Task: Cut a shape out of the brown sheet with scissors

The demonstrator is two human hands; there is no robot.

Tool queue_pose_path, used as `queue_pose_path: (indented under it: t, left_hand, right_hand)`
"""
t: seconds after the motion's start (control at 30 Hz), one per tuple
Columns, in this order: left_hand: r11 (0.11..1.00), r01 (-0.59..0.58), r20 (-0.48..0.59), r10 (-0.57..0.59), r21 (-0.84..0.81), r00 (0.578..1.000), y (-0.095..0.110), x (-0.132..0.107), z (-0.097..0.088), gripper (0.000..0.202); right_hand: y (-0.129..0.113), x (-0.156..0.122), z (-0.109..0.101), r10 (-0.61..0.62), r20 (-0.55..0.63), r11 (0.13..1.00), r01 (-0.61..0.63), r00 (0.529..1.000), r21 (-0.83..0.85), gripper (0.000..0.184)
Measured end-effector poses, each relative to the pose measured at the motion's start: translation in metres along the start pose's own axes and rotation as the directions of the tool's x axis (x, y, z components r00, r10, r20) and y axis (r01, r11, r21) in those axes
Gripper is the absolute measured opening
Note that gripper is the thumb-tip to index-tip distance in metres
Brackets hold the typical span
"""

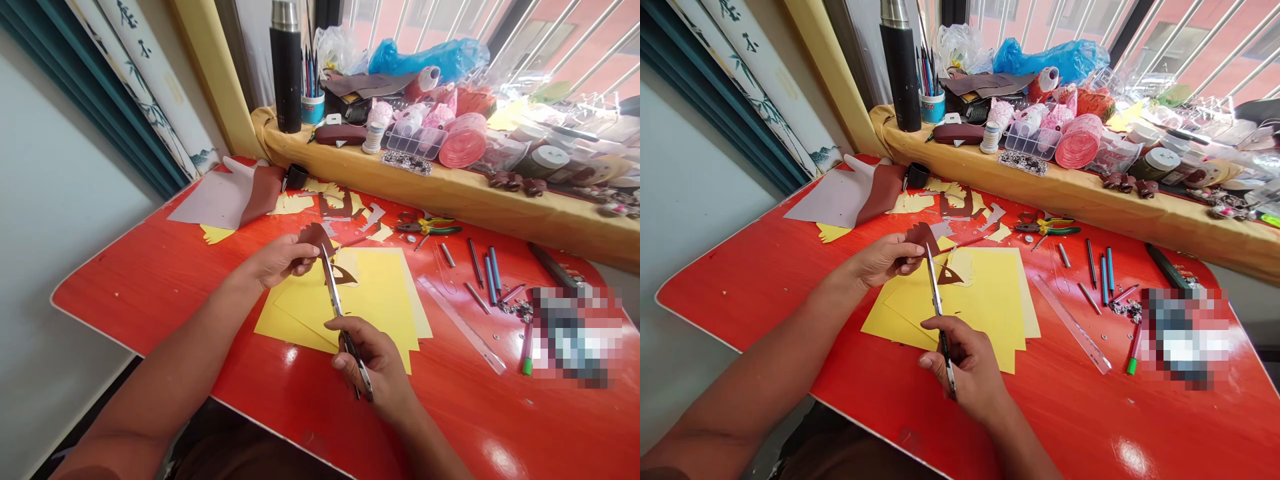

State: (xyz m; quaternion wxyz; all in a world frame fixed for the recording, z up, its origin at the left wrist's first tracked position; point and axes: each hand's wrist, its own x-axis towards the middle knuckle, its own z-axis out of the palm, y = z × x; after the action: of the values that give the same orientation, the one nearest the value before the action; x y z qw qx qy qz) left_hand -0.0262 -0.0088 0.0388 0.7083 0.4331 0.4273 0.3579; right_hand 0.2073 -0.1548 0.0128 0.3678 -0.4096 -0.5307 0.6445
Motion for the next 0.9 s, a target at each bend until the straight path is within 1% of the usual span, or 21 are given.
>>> queue_pose_path:
  t: [0.1, 0.3, 0.4, 0.67, 0.9]
  left_hand:
    - [1.000, 0.002, 0.001, -0.002, -0.012, 1.000, -0.0002, 0.0000, 0.0007, 0.037]
    - [1.000, 0.005, 0.001, -0.005, -0.013, 1.000, 0.0016, -0.0012, 0.0025, 0.036]
    - [1.000, 0.004, 0.012, -0.004, -0.001, 1.000, 0.0020, -0.0011, 0.0031, 0.036]
    - [1.000, 0.006, 0.002, -0.006, -0.006, 1.000, 0.0038, -0.0018, 0.0053, 0.031]
    - [1.000, 0.000, 0.001, 0.000, -0.032, 1.000, 0.0038, -0.0014, 0.0082, 0.032]
  right_hand:
    - [-0.0001, -0.0001, 0.0006, 0.001, -0.003, 1.000, -0.001, 1.000, 0.011, 0.062]
    - [-0.0019, -0.0013, 0.0002, 0.059, 0.020, 0.997, -0.059, 0.998, 0.039, 0.069]
    - [-0.0032, -0.0014, -0.0002, 0.069, 0.021, 0.997, -0.070, 0.997, 0.038, 0.071]
    - [-0.0018, -0.0007, 0.0006, 0.052, 0.021, 0.998, -0.053, 0.998, 0.042, 0.070]
    - [-0.0004, -0.0015, -0.0004, 0.000, -0.001, 1.000, 0.000, 1.000, 0.031, 0.064]
